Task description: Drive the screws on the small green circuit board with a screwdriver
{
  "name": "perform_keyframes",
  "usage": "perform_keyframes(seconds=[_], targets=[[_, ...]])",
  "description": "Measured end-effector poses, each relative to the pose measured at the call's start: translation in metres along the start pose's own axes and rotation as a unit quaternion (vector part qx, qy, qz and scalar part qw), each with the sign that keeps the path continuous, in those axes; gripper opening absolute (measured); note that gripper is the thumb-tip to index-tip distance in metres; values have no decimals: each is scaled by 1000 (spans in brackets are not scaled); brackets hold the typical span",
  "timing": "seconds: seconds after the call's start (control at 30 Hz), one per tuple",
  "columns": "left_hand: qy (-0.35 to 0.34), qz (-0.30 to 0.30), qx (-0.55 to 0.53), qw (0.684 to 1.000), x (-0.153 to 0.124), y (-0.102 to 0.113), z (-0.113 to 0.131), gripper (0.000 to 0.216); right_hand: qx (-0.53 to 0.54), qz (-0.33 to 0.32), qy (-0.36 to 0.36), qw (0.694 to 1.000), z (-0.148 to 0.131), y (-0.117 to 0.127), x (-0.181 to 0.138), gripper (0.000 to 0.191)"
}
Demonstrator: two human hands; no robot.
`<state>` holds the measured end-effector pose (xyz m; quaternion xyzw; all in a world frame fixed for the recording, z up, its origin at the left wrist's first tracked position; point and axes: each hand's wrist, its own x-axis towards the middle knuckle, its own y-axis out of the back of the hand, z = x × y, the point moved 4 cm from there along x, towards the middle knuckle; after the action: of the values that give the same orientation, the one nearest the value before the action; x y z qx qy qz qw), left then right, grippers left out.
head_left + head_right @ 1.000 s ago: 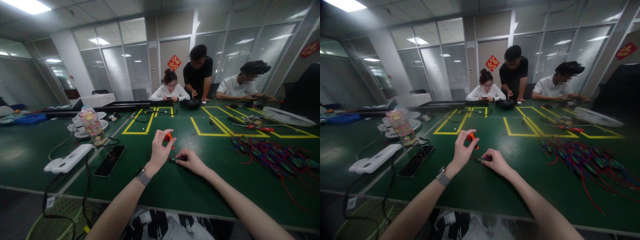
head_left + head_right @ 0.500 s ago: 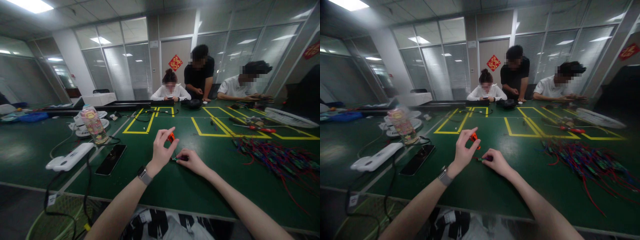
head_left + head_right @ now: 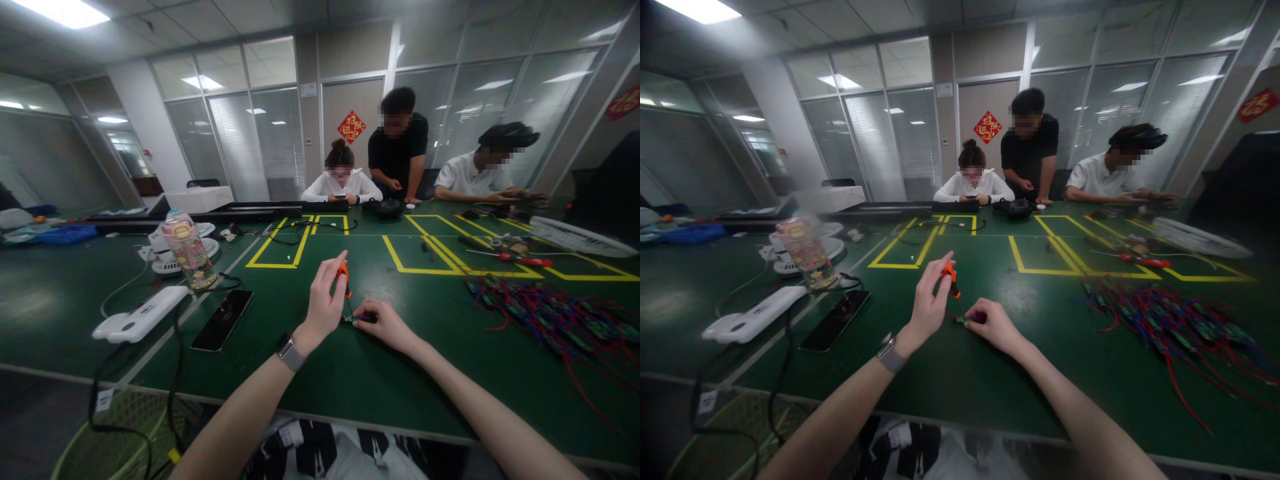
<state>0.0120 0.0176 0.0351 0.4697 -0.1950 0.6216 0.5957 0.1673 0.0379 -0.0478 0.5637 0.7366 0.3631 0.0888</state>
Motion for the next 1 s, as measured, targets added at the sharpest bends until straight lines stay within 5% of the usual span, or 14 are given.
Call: perform_keyframes(seconds=[0.23, 0.5, 0.73, 1.0], targets=[[-21, 23, 15, 999, 3, 4, -1, 20, -8, -4, 0, 1000, -2, 1, 0, 10], [-4, -16, -17, 1000, 0, 0, -1, 44, -4, -7, -2, 1000, 1, 0, 0, 11], [-27, 49, 41, 998, 2, 7, -1, 21, -11, -4, 1, 1000, 0, 0, 0, 10], [-29, 31, 7, 999, 0, 7, 2, 34, -4, -6, -2, 1000, 1, 0, 0, 11]])
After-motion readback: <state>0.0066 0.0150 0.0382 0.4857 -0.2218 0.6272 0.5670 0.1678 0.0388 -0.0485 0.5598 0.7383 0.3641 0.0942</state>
